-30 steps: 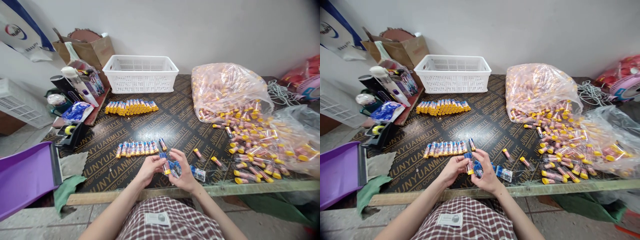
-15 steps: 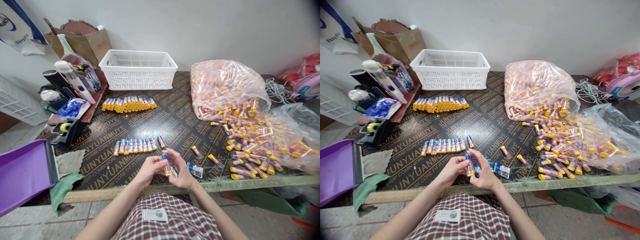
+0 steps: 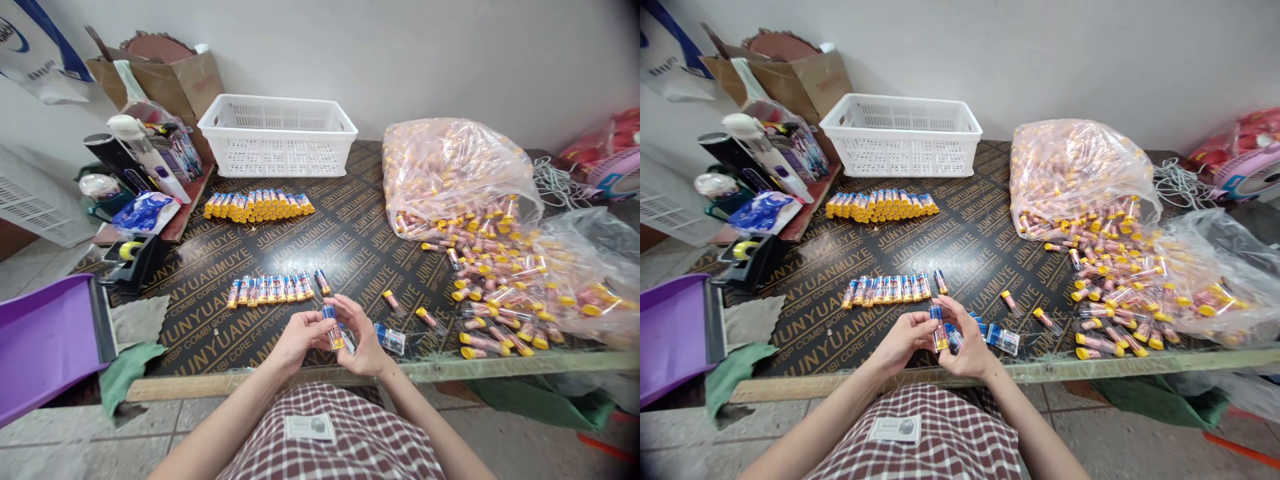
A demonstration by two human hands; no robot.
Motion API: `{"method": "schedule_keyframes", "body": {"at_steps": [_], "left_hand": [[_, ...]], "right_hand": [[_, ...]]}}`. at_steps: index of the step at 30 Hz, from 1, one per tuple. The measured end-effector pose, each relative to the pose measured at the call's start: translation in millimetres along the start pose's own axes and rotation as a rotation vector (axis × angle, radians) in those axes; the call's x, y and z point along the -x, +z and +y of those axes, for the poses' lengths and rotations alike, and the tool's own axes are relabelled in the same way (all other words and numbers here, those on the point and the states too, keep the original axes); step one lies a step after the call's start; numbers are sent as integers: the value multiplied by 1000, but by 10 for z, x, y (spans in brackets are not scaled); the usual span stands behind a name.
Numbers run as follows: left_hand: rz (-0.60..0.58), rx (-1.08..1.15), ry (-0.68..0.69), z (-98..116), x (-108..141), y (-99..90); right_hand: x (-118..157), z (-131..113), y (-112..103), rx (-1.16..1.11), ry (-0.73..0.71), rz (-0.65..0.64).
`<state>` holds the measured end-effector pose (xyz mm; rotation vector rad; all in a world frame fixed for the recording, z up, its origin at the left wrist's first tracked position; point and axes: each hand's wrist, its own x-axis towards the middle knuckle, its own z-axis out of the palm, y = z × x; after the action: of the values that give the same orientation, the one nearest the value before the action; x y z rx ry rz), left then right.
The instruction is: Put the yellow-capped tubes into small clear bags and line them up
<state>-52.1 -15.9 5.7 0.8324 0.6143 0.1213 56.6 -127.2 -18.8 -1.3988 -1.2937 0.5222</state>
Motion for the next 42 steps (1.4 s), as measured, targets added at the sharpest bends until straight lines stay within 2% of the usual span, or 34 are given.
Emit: {"method": "schedule_keyframes", "body": {"at_steps": [5,8,10,12,15,17,20,23,25,28,32,35,39,42], "left_hand": [[17,9,19,-34,-34,-23],[129,-85,84,-109,-122,-122],[241,-360,190,-194,-192,-212],[323,-762,292,-293,-255,-288],[366,-1241,337,-426,-321,-331],[352,-1404,327,-480,-349,-319],[300,-1505,318,-514,-375,-287],[271,-1516,318,-520,-390,-279],[269,-1510,313,-526,-396,-287],[270,-1467,321,-541,-401,-303],[286,-1378,350,-560,-406,-317],[281,-1345,381,-561,-411,-320],[308,-1181,415,-535,-416,-304],[297,-765,314,-465,-413,-281]], "right_hand": [[-20,37,-25,20,-9,-20],[-197,163,-122,165,-64,-20],[-402,292,-193,332,-87,-27],[-630,435,-233,507,-87,-95],[-903,620,-206,643,-91,-214],[-993,703,-146,671,-96,-246],[-1004,745,-55,713,-86,-275],[-945,692,-51,760,-70,-293],[-884,632,-141,804,-60,-282],[-734,584,-437,891,31,-152],[-402,691,-957,1071,374,124],[-142,821,-1208,1066,467,168],[35,852,-1237,1008,476,151],[20,699,-1096,894,435,232]]}}
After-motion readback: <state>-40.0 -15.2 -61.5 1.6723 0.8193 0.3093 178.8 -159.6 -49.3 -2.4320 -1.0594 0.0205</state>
